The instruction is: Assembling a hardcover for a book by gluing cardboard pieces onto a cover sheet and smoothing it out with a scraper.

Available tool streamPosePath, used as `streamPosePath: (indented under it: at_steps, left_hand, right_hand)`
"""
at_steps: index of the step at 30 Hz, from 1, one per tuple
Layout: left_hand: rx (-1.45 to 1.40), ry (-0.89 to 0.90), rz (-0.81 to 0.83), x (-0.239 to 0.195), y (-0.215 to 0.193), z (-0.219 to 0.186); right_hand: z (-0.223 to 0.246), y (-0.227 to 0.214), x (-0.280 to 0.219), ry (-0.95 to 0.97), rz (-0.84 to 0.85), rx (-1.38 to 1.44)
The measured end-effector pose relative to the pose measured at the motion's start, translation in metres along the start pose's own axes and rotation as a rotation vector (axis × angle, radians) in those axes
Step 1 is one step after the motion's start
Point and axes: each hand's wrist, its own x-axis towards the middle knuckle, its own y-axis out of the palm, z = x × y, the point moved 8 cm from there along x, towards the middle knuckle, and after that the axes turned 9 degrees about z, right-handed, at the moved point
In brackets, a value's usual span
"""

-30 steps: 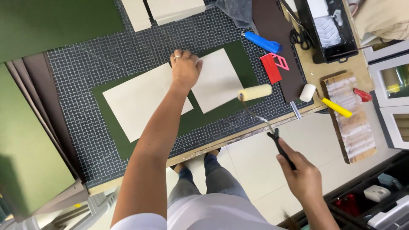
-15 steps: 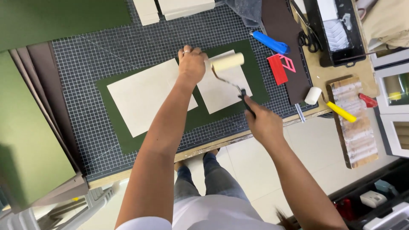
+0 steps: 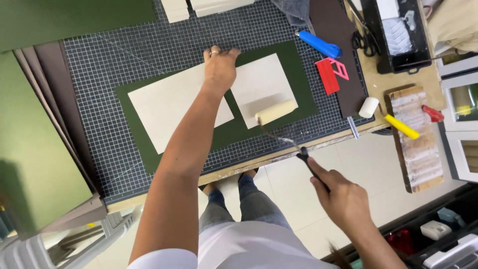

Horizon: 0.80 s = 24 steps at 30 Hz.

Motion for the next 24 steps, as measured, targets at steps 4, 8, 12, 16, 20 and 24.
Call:
streamPosePath:
  at_steps: [4,8,12,16,20,24]
  left_hand:
    - [0.018,-0.036,0.041,-0.007,0.004,0.011]
    - [0.043,0.023,-0.037,-0.011,0.014,0.008]
    - [0.136,-0.006,0.009,-0.010,0.011,0.006]
    - [0.149,-0.005,-0.014,-0.011,0.014,0.005]
    - [0.144,0.001,-0.027,-0.010,0.012,0.003]
    - [0.105,-0.011,0.025,-0.009,0.011,0.004]
  right_hand:
    - [0.023,0.035,0.006,-0.102,-0.043,-0.058]
    - [0.035,0.054,0.025,-0.065,-0.052,-0.092]
    - [0.029,0.054,0.010,0.002,0.063,-0.095]
    - [0.025,0.051,0.009,0.041,0.132,-0.078]
    - [0.030,0.043,0.010,0.004,0.073,-0.107]
    - [0.022,0.030,0.004,0.053,0.151,-0.068]
